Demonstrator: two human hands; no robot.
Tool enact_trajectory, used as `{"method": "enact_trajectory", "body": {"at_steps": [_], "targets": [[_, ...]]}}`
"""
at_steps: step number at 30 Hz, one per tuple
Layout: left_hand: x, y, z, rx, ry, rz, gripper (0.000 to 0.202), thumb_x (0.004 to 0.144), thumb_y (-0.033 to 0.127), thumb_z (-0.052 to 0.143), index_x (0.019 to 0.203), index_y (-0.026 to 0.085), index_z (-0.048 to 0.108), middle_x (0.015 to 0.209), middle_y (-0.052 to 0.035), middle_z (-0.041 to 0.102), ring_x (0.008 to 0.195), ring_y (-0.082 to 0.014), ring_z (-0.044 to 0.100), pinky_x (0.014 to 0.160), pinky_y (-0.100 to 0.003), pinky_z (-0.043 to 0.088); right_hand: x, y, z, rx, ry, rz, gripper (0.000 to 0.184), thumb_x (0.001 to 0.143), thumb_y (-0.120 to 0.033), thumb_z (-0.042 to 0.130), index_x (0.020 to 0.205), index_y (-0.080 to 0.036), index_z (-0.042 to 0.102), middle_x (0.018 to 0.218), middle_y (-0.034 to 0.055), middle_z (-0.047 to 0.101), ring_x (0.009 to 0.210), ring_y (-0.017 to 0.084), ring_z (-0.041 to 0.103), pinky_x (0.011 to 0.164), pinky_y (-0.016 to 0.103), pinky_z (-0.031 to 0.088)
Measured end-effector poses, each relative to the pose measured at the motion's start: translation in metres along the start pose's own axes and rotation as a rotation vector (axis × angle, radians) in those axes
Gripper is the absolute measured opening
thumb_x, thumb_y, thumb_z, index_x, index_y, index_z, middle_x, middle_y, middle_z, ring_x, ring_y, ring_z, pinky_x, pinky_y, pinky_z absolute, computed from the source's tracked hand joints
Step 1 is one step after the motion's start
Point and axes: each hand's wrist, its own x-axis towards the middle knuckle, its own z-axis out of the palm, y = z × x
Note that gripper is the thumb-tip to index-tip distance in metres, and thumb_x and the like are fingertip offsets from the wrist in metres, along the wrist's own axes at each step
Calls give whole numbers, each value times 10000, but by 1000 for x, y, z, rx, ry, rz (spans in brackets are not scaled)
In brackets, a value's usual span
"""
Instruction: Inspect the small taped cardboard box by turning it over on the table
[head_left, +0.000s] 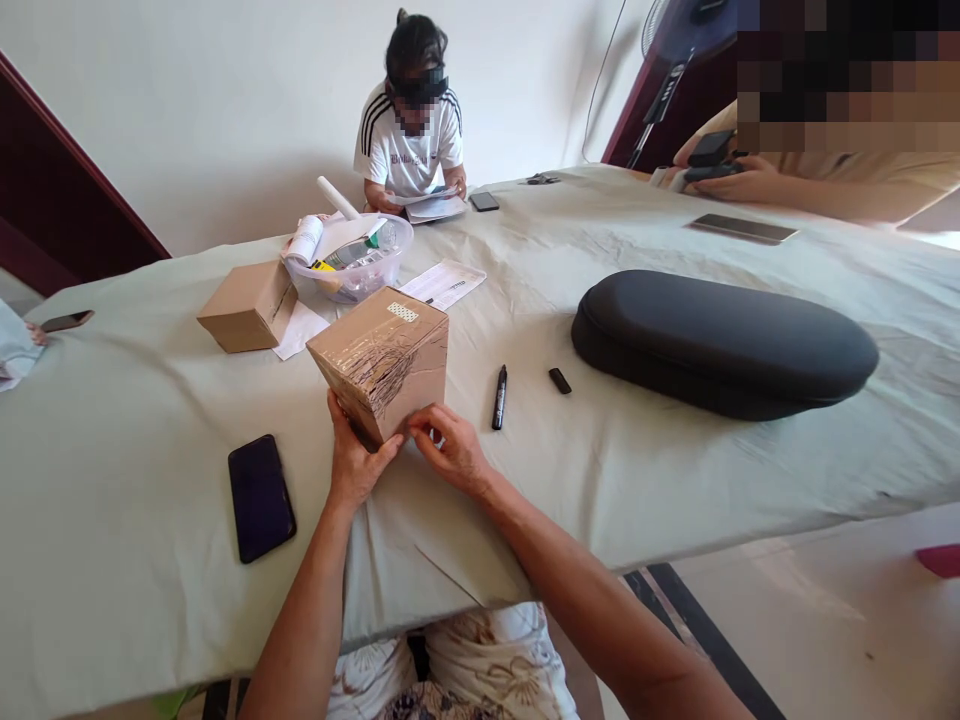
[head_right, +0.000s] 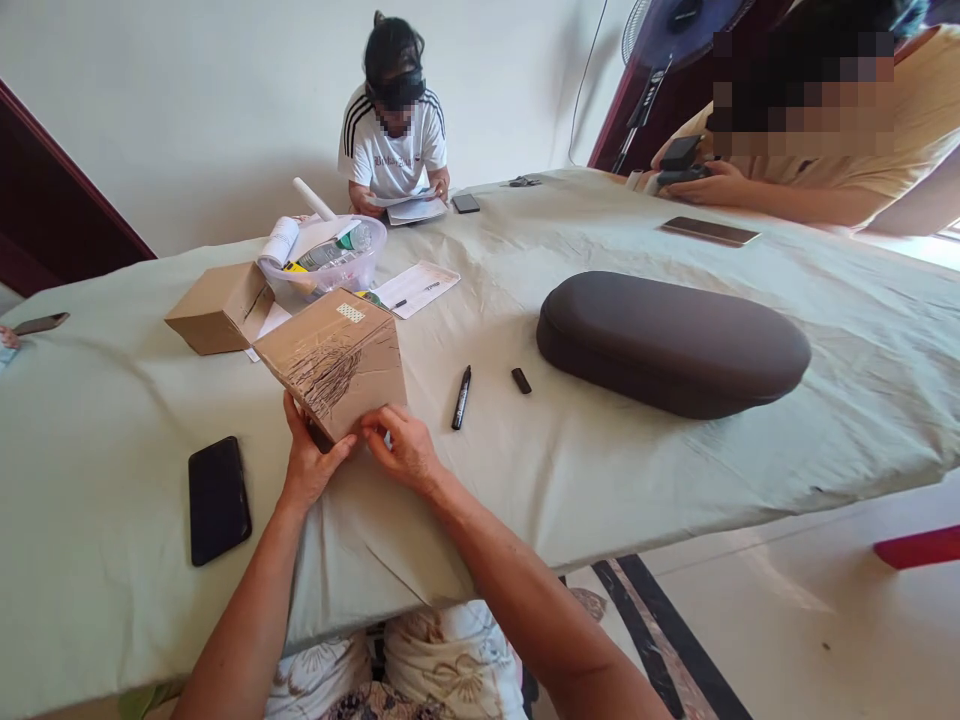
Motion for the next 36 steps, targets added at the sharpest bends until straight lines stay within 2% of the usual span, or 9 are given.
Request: {"method": "enact_trajectory", "body": {"at_steps": [5,7,9,11,15,21,26,32,36], "targets": [[4,4,-8,-100,-118,-50,1237,748,463,811,1603,279,-64,1659,-178,242,1535,-319,302,1252,-516,250,7,12,-16,-83,416,298,143,917,-282,531,1025,-230,609,941,56,682,716,147,618,583,268,507],[5,3,-13,-119,-151,-46,1254,734,474,821,1605,284,-61,1648,-180,268,1529,-332,308,1245,-538,252,8,21,-22,-109,487,378,253,896,-295,519,1126,-220,593,1098,108,685,814,173,655,616,291,530],[6,2,-16,-132,-179,-33,1258,724,481,826,1608,283,-47,1641,-185,285,1519,-346,322,1232,-550,271,7,29,-25,-131,430,429,342,872,-280,497,1197,-212,581,1163,132,689,875,199,672,658,320,543],[7,1,-19,-149,-202,-27,1216,731,478,814,1613,271,3,1640,-180,293,1513,-351,328,1230,-539,280,4,35,-24,-153,294,455,365,859,-256,470,1199,-216,597,1075,106,727,873,215,675,710,345,544],[8,1,-19,-209,-212,-63,1035,785,428,733,1604,239,128,1629,-151,333,1502,-335,346,1240,-504,277,-1,38,-19,-207,98,377,328,816,-193,415,1036,-218,657,943,74,738,867,222,648,810,358,521],[8,-1,-14,-179,-130,-68,971,672,227,728,1542,219,299,1531,-127,465,1480,-335,376,1255,-495,259,0,35,-19,-201,70,353,298,741,-165,424,949,-215,630,886,64,702,799,220,601,752,344,486],[8,-5,-13,-185,-104,-59,891,631,193,721,1469,201,418,1412,-130,560,1456,-341,413,1252,-505,271,2,31,-21,-158,44,410,258,718,-189,436,905,-216,611,790,29,662,712,198,562,699,320,452],[7,0,-13,-178,-109,-94,914,697,396,827,1484,214,399,1407,-145,583,1364,-323,527,1212,-517,339,1,29,-20,-151,44,404,252,709,-203,445,901,-217,608,769,18,654,685,184,537,651,298,417],[7,-4,-9,-235,-30,-137,952,681,507,860,1476,241,408,1404,-139,602,1302,-300,589,1159,-495,414,0,29,-17,-128,29,387,228,722,-208,452,892,-212,603,770,19,656,675,178,536,629,291,412]]}}
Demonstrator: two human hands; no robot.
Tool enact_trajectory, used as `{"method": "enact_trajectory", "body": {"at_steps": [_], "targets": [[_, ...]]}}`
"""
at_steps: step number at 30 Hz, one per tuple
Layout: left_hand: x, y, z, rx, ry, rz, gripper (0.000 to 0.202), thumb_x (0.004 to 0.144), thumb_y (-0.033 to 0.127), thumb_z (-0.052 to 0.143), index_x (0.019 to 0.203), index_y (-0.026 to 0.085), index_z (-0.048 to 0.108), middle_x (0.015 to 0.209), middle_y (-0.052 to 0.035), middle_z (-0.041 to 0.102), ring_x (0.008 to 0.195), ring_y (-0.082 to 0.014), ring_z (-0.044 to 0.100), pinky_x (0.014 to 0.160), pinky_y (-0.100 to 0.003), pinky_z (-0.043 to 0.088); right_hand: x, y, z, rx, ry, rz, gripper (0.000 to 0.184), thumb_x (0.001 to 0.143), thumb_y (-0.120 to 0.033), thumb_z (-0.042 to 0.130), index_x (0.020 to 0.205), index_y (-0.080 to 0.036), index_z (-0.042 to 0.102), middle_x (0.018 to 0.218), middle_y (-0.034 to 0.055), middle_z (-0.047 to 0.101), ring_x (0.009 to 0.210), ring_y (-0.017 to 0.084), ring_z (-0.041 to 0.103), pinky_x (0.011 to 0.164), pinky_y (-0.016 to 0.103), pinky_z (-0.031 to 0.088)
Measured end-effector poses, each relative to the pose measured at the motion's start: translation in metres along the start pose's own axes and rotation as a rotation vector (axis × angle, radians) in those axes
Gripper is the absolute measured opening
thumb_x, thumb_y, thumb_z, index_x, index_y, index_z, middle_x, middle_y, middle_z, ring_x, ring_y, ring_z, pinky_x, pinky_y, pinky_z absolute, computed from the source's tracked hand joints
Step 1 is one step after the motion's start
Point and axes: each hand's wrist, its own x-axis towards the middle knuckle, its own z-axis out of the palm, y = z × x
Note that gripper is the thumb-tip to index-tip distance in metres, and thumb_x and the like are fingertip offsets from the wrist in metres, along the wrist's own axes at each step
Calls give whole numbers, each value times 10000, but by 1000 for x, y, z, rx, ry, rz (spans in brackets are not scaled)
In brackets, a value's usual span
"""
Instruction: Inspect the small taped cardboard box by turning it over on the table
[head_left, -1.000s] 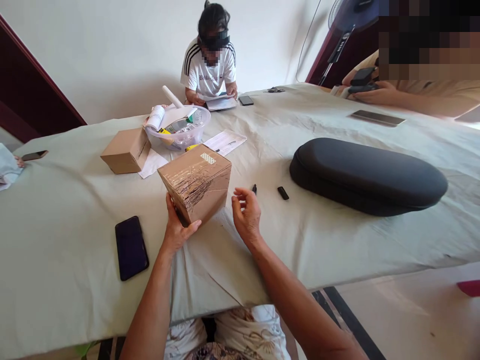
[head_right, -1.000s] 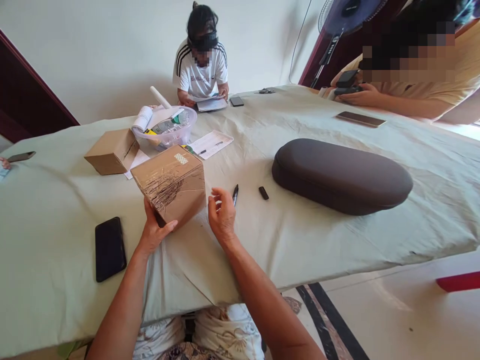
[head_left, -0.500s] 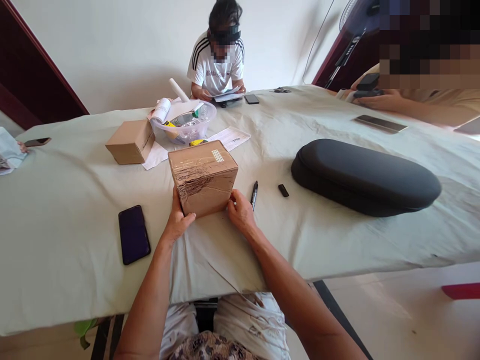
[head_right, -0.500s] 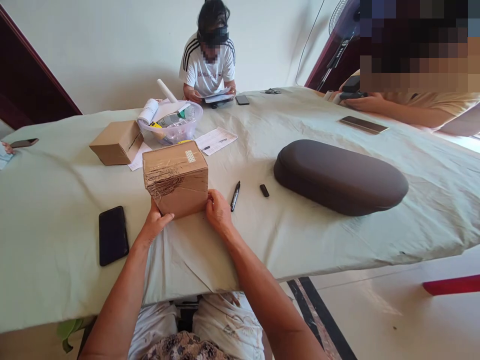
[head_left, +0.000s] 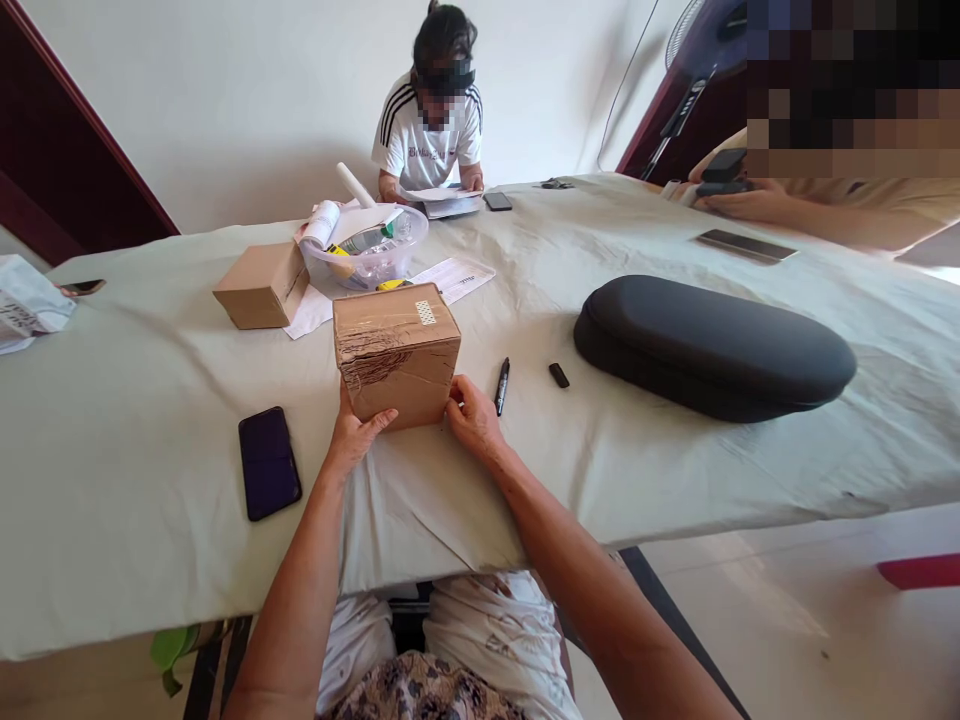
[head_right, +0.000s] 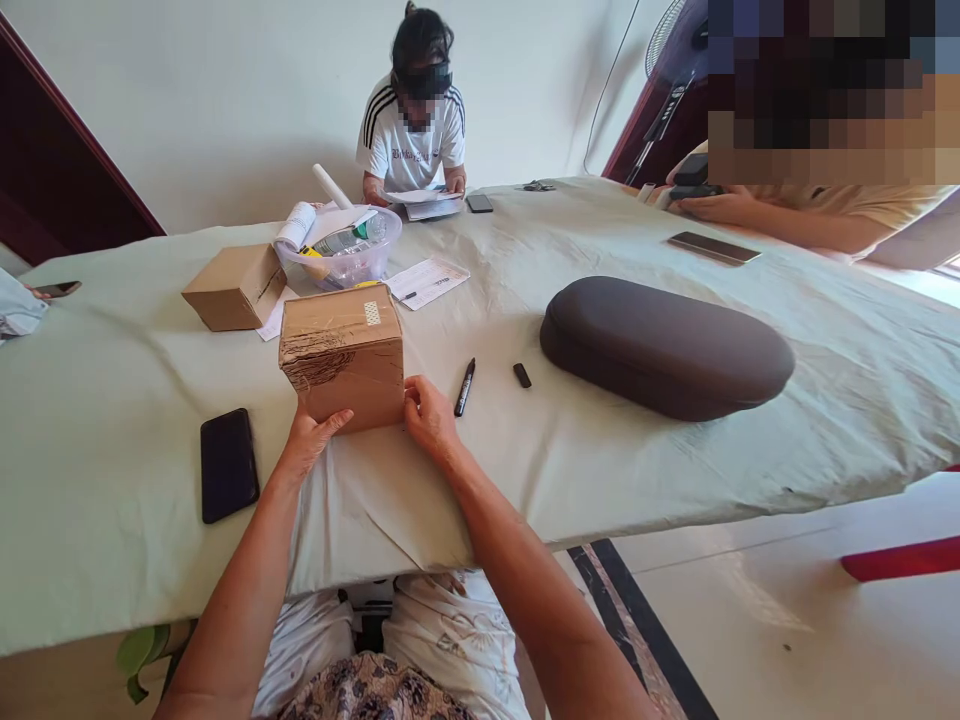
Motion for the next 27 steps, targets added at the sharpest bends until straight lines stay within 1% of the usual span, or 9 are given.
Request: {"method": "enact_trajectory", "body": {"at_steps": [4,7,11,14,16,18,21,24,27], "targets": [[1,-7,1,-20,9,-10,909,693,510,857,1453,241,435,1404,-133,606,1299,-289,594,1167,-493,404,0,-5,-2,49,2,5,160,839,-282,467,894,-214,601,786,29,661,719,190,572,666,307,449],[1,-5,-1,-5,1,-22,842,701,486,857,1405,215,484,1384,-142,615,1307,-295,584,1176,-498,387,1,-8,-6,141,-3,-2,286,959,-431,420,889,-218,598,809,36,653,766,195,599,705,318,480],[-1,9,-2,-17,-25,-57,809,660,463,885,1333,181,535,1357,-157,632,1285,-315,595,1153,-504,407,0,-7,-9,292,26,-33,388,953,-580,459,994,-220,600,931,57,649,840,201,609,730,327,517],[-2,16,-3,-43,-27,-59,783,642,478,892,1286,173,568,1343,-155,645,1276,-325,600,1137,-502,424,0,-4,-10,355,-12,-69,455,894,-653,554,1051,-230,610,1009,70,653,894,209,626,738,330,538],[-1,15,-4,-68,12,-35,760,652,500,883,1270,171,587,1336,-151,655,1270,-326,605,1132,-492,431,0,-3,-10,342,-73,-113,471,865,-646,623,1107,-242,630,1083,80,661,958,217,638,759,329,552],[0,12,-5,-105,76,3,743,683,535,855,1280,177,595,1333,-139,664,1267,-319,610,1131,-475,436,1,-4,-10,296,-155,-164,490,873,-602,653,1228,-265,632,1200,95,650,1032,222,644,804,341,564],[3,6,-8,-169,140,35,731,714,581,819,1292,190,602,1342,-120,668,1286,-307,601,1139,-454,438,1,-4,-10,208,-238,-239,567,910,-534,649,1422,-312,551,1379,120,582,1192,245,616,896,379,568],[3,6,-7,-199,151,15,784,697,624,812,1318,199,593,1385,-121,645,1339,-311,564,1161,-453,426,1,-4,-11,153,-207,-277,575,933,-500,634,1473,-344,510,1489,116,525,1372,272,516,996,422,548],[1,8,0,-252,116,-18,852,706,677,776,1391,226,543,1477,-124,577,1415,-313,496,1180,-456,413,1,-5,-13,177,-89,-261,528,945,-496,617,1442,-331,546,1504,110,542,1406,286,498,1043,456,532]]}}
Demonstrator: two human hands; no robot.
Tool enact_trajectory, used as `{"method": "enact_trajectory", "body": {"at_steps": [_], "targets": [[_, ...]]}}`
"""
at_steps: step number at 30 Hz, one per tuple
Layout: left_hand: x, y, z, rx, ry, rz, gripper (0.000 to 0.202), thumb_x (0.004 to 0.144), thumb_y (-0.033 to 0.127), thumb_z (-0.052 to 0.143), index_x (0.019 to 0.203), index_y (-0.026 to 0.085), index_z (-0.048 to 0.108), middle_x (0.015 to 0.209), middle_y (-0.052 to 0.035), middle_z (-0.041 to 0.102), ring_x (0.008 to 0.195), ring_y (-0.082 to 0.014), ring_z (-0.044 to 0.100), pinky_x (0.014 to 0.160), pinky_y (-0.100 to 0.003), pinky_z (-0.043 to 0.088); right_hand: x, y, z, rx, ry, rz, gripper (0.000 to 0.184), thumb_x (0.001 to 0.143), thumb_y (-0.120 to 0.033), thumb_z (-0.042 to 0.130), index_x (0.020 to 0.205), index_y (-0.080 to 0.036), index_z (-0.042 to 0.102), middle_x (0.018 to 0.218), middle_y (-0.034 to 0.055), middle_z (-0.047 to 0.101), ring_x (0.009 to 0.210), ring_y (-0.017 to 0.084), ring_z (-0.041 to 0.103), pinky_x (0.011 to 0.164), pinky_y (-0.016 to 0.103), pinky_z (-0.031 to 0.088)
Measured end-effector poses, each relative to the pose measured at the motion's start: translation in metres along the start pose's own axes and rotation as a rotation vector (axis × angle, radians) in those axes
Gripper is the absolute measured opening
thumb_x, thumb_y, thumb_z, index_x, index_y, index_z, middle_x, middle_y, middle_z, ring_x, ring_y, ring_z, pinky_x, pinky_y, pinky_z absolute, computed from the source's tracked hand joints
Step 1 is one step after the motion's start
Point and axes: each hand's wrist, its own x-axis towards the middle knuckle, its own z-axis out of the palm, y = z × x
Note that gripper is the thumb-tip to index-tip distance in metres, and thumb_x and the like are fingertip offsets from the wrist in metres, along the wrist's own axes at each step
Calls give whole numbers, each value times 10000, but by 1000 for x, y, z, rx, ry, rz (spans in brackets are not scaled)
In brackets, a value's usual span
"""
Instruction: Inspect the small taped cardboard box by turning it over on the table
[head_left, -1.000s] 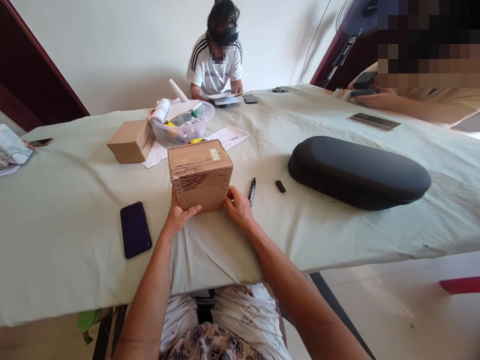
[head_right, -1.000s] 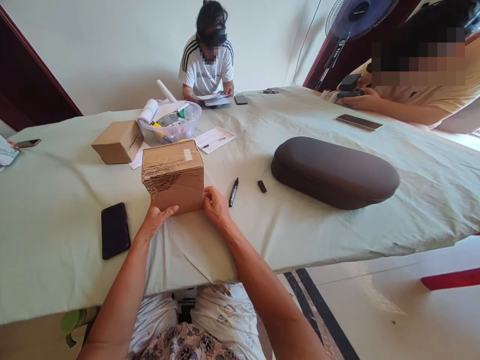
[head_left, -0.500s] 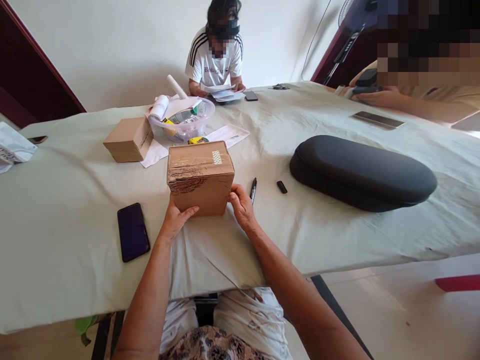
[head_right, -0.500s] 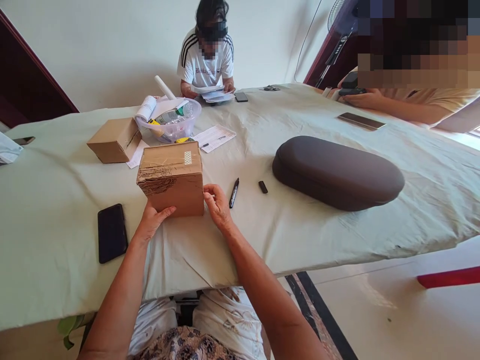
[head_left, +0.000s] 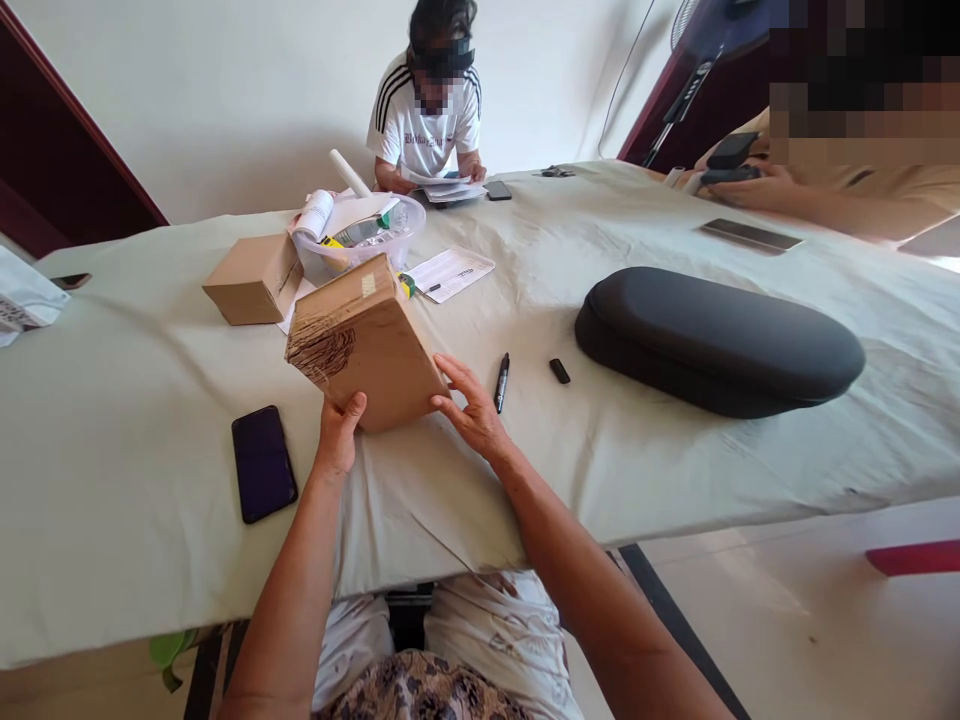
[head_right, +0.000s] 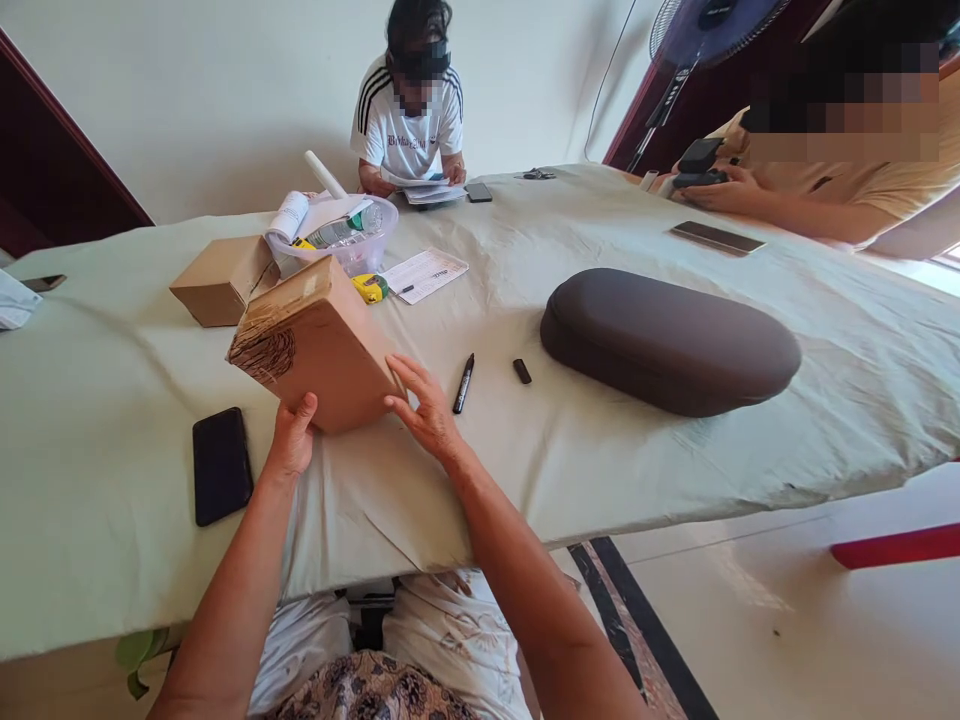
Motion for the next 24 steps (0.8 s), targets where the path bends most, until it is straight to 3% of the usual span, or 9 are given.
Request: {"method": "enact_trajectory", "body": {"at_steps": [4,9,12,15,17,18,21,23,24], "targets": [[-9,-6,12,-114,-108,-169,806,739,676,749,1392,249,547,1501,-129,560,1397,-330,521,1101,-486,495,1,-10,-6,58,228,14,417,987,-482,535,1348,-285,607,1425,116,618,1361,286,555,1076,497,515],[-23,-14,24,-86,-299,-453,784,709,791,684,1186,168,666,1220,-190,731,1060,-330,734,829,-440,615,1,-24,-13,-27,474,-110,293,1013,-405,470,1179,-271,670,1344,114,650,1337,285,566,1167,564,416],[-29,-1,28,32,-416,-626,838,709,887,556,1006,119,712,1020,-215,767,833,-307,771,606,-354,588,1,-26,-15,-67,497,-133,282,1011,-395,460,1147,-268,672,1314,113,656,1335,296,562,1165,586,411],[-35,20,29,152,-691,-617,676,762,772,640,932,125,735,1024,-208,765,788,-290,771,498,-276,504,2,-25,-14,-83,442,-142,294,1008,-413,451,1136,-272,675,1313,110,658,1347,308,548,1174,605,392],[-41,28,29,185,-766,-457,531,828,664,653,940,152,741,1019,-172,769,786,-270,766,528,-283,506,2,-25,-13,-75,380,-170,291,999,-424,468,1132,-277,681,1318,104,658,1355,312,538,1186,609,375],[-43,30,27,215,-685,-316,481,862,633,627,949,172,736,972,-142,771,751,-249,754,555,-299,514,2,-25,-13,-73,355,-182,290,997,-426,472,1133,-280,683,1324,101,656,1361,312,532,1190,609,369],[-47,24,16,414,-197,309,387,889,587,596,955,221,705,813,-72,725,698,-216,685,711,-372,539,3,-26,-11,-72,329,-204,285,1004,-411,464,1142,-288,680,1339,90,649,1378,304,518,1198,602,366],[-43,20,5,541,113,693,353,872,552,622,992,223,670,831,-77,684,779,-244,658,841,-431,519,3,-26,-10,-78,337,-215,279,1010,-396,459,1151,-290,676,1345,86,647,1386,296,515,1201,596,371],[-38,20,1,602,261,817,372,864,538,632,1045,214,646,884,-93,671,852,-265,650,903,-457,497,3,-26,-10,-83,340,-222,277,1012,-390,458,1155,-289,673,1347,85,645,1388,293,515,1200,594,376]]}}
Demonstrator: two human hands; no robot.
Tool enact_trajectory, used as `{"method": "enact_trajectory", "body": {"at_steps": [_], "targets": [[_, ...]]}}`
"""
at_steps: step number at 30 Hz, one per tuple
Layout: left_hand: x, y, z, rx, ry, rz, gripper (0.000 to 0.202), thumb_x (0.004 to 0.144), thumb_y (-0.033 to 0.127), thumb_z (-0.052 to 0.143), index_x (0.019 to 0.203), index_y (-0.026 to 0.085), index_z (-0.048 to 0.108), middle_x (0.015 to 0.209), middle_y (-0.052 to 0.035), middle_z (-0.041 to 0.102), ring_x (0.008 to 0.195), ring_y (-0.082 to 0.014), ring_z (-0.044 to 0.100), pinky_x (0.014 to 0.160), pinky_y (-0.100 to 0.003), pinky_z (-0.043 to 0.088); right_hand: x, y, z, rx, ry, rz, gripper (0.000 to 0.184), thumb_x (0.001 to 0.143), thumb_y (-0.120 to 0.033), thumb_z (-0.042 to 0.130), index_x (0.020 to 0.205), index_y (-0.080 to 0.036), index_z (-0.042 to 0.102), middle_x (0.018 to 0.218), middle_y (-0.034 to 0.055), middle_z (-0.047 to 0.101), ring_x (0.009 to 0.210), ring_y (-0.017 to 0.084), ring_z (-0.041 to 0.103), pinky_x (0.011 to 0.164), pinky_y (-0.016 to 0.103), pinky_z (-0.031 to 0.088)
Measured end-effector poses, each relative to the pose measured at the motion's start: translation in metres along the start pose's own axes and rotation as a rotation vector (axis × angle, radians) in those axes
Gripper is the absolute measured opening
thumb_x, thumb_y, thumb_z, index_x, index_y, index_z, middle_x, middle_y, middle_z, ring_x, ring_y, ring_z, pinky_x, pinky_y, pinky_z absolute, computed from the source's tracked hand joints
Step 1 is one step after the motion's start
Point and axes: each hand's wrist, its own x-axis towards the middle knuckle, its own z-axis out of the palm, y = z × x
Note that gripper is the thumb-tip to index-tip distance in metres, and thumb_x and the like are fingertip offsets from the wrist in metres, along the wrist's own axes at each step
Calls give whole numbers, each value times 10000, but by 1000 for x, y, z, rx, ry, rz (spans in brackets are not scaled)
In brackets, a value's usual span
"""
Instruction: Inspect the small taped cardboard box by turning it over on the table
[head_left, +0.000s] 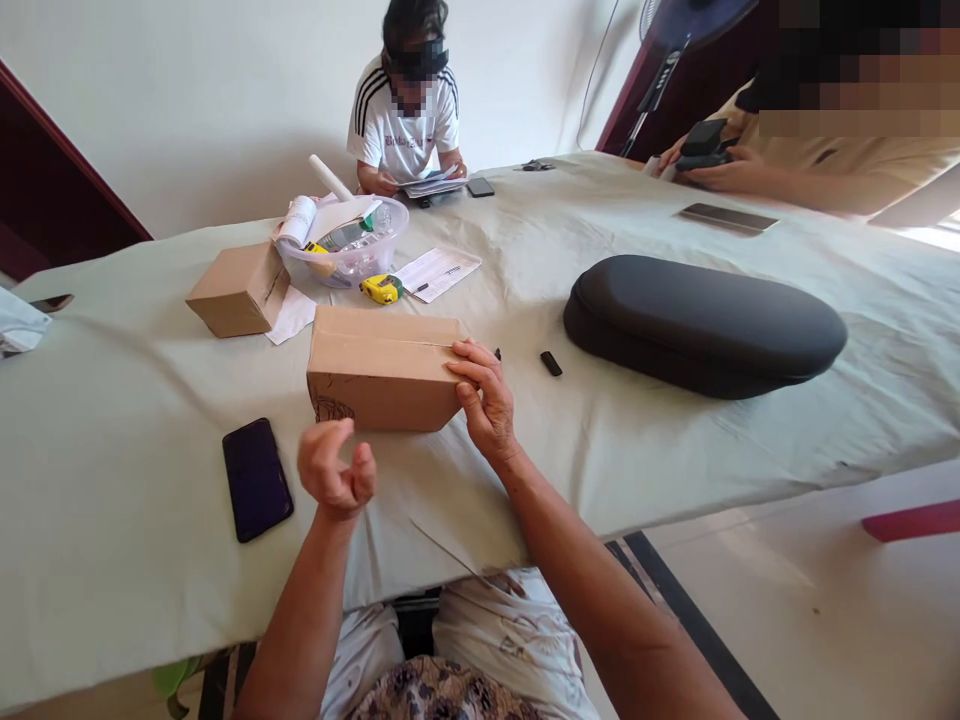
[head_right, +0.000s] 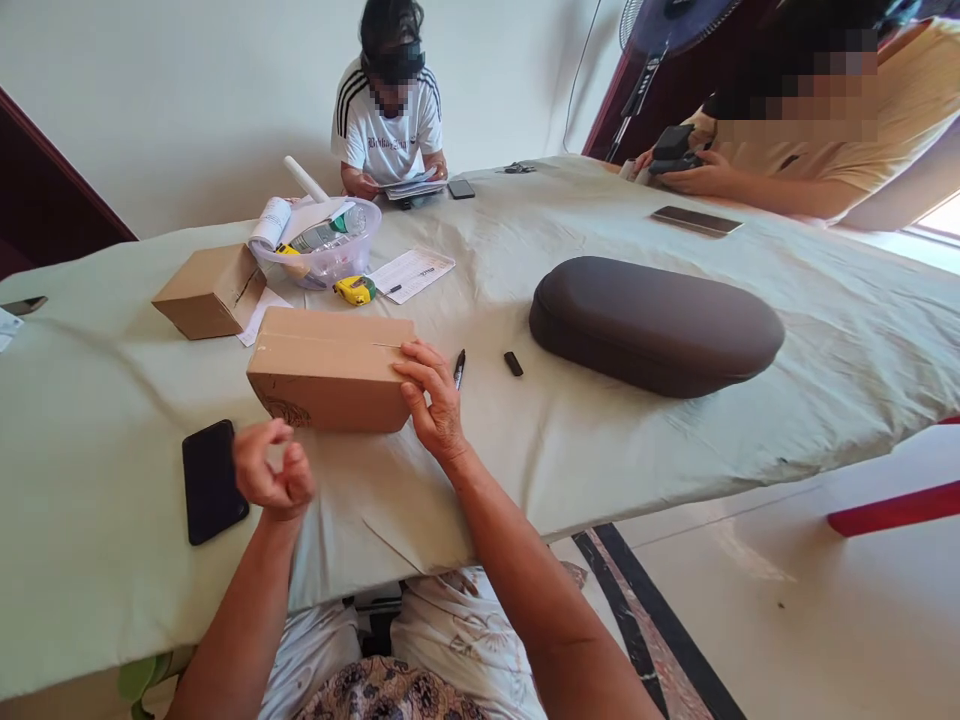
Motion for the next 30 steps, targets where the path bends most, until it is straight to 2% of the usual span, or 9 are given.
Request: {"method": "enact_trajectory", "body": {"at_steps": [1,3,6,9,15,21,24,27,30], "targets": [[5,-5,-1,102,122,38,431,859,544,632,1115,198,617,964,-116,659,946,-287,637,960,-480,471,0,0,0,-2,1,-10,273,1013,-384,461,1159,-288,671,1348,85,645,1389,291,516,1196,593,384],[16,-11,-2,197,215,7,628,856,611,596,1289,161,527,1167,-166,622,1141,-319,591,1036,-497,431,-1,0,1,11,-2,-39,261,1011,-365,475,1169,-286,668,1350,83,645,1390,288,517,1184,588,402],[28,-14,0,24,81,-182,759,899,675,490,1445,155,411,1337,-188,579,1243,-301,578,1049,-443,446,-4,-4,4,54,-25,-99,236,997,-330,513,1167,-288,671,1352,78,649,1388,289,523,1172,583,417],[28,-13,2,-21,9,-293,677,905,660,512,1365,163,519,1292,-165,624,1192,-275,616,1016,-387,471,-6,-7,5,89,-4,-84,210,991,-320,524,1136,-282,671,1335,82,661,1375,297,538,1157,594,432],[20,-2,9,-2,33,-254,540,891,594,574,1201,152,573,1199,-143,641,1073,-240,644,904,-347,524,-5,-8,1,98,101,-55,210,971,-367,563,1143,-274,639,1205,91,710,1293,306,605,1119,613,467],[12,12,19,32,19,-258,469,962,419,515,1349,157,477,1323,-167,582,1221,-241,598,1043,-376,474,-5,-15,7,-109,143,-87,371,905,-356,688,1250,-261,591,1209,113,678,1286,322,603,1085,594,503],[8,14,21,90,-5,-241,585,913,472,612,1389,166,462,1359,-167,566,1274,-264,571,1073,-391,463,-7,-23,11,-196,168,-109,446,859,-365,754,1256,-263,576,1230,116,646,1278,328,601,1087,595,502],[7,16,22,133,-20,-237,833,764,584,767,1415,178,442,1367,-168,565,1283,-296,570,1079,-417,466,-9,-30,13,-263,162,-85,576,809,-436,801,1296,-268,544,1264,121,607,1281,346,587,1086,612,495],[7,17,24,159,-15,-224,917,707,652,788,1414,181,444,1358,-172,570,1283,-308,572,1095,-444,458,-9,-34,13,-318,146,-63,673,776,-511,812,1327,-269,512,1285,128,577,1282,361,577,1077,630,492]]}}
